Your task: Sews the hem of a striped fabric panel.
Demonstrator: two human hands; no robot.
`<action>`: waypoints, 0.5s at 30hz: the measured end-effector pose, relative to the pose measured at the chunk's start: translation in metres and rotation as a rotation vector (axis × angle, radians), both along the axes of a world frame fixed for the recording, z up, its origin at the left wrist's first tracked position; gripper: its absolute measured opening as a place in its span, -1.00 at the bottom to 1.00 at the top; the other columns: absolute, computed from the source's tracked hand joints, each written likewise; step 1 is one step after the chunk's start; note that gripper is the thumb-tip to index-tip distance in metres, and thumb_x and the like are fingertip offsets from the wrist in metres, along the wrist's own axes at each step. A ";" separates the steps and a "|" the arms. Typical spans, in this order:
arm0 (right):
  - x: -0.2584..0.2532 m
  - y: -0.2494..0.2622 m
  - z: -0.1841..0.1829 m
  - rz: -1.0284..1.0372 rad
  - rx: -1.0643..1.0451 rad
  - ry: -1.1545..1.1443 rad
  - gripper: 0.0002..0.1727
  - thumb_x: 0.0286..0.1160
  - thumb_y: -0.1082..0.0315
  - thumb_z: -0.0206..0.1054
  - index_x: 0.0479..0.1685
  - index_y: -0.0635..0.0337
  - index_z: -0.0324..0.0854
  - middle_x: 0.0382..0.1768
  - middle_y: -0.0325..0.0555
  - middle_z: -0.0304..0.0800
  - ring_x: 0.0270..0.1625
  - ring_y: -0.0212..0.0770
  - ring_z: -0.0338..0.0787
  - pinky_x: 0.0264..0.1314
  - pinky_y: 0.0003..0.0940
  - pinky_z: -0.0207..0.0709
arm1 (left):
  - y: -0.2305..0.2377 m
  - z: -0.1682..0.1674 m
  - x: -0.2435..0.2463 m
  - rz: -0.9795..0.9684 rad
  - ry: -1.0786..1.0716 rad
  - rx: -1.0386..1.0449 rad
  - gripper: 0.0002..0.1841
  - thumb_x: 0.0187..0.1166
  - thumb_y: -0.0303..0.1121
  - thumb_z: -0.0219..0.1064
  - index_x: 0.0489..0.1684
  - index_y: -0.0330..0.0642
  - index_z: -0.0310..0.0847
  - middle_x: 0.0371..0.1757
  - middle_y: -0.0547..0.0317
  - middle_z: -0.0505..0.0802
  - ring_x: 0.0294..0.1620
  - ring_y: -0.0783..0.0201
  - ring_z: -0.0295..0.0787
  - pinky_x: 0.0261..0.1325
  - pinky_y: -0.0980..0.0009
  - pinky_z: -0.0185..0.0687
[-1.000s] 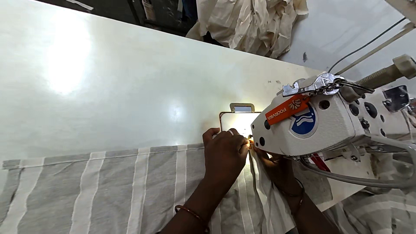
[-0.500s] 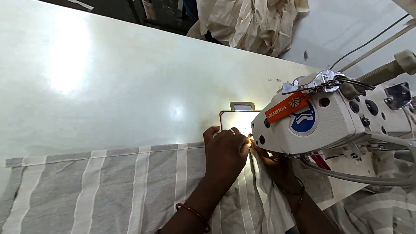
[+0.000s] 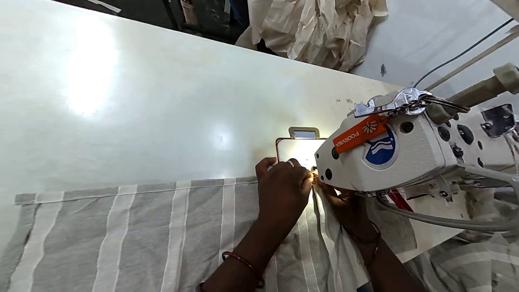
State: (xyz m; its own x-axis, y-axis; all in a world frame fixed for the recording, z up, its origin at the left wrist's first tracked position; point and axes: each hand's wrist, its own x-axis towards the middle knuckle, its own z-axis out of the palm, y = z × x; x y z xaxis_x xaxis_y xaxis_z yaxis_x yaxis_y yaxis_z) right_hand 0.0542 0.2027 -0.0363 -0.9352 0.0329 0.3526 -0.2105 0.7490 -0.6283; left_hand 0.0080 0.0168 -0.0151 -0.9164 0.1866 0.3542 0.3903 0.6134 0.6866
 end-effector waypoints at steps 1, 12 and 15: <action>0.000 0.000 0.000 0.002 0.003 0.008 -0.89 0.37 0.33 0.50 -0.24 0.16 0.85 -0.24 -0.26 0.86 -0.07 -0.56 0.81 0.06 -0.62 0.69 | 0.000 0.000 0.000 0.002 0.002 0.002 -0.92 0.35 -0.39 0.49 -0.50 -0.01 0.88 -0.46 0.25 0.79 -0.28 0.20 0.73 0.38 -0.12 0.28; 0.002 -0.002 0.002 -0.008 -0.029 -0.011 -0.86 0.42 0.32 0.49 -0.14 0.15 0.83 -0.21 -0.29 0.86 -0.04 -0.57 0.81 0.06 -0.63 0.69 | 0.003 0.002 -0.001 0.008 -0.008 0.006 -0.97 0.31 -0.38 0.58 -0.46 0.00 0.94 -0.43 0.23 0.84 -0.29 0.19 0.75 0.39 -0.16 0.26; 0.001 -0.006 0.000 -0.040 0.029 0.096 -0.82 0.43 0.24 0.47 -0.17 0.16 0.80 -0.22 -0.24 0.83 -0.04 -0.53 0.79 0.07 -0.60 0.67 | 0.002 0.004 0.000 -0.007 0.007 -0.005 -0.96 0.30 -0.41 0.58 -0.46 0.00 0.94 -0.43 0.24 0.85 -0.33 0.20 0.73 0.39 -0.17 0.26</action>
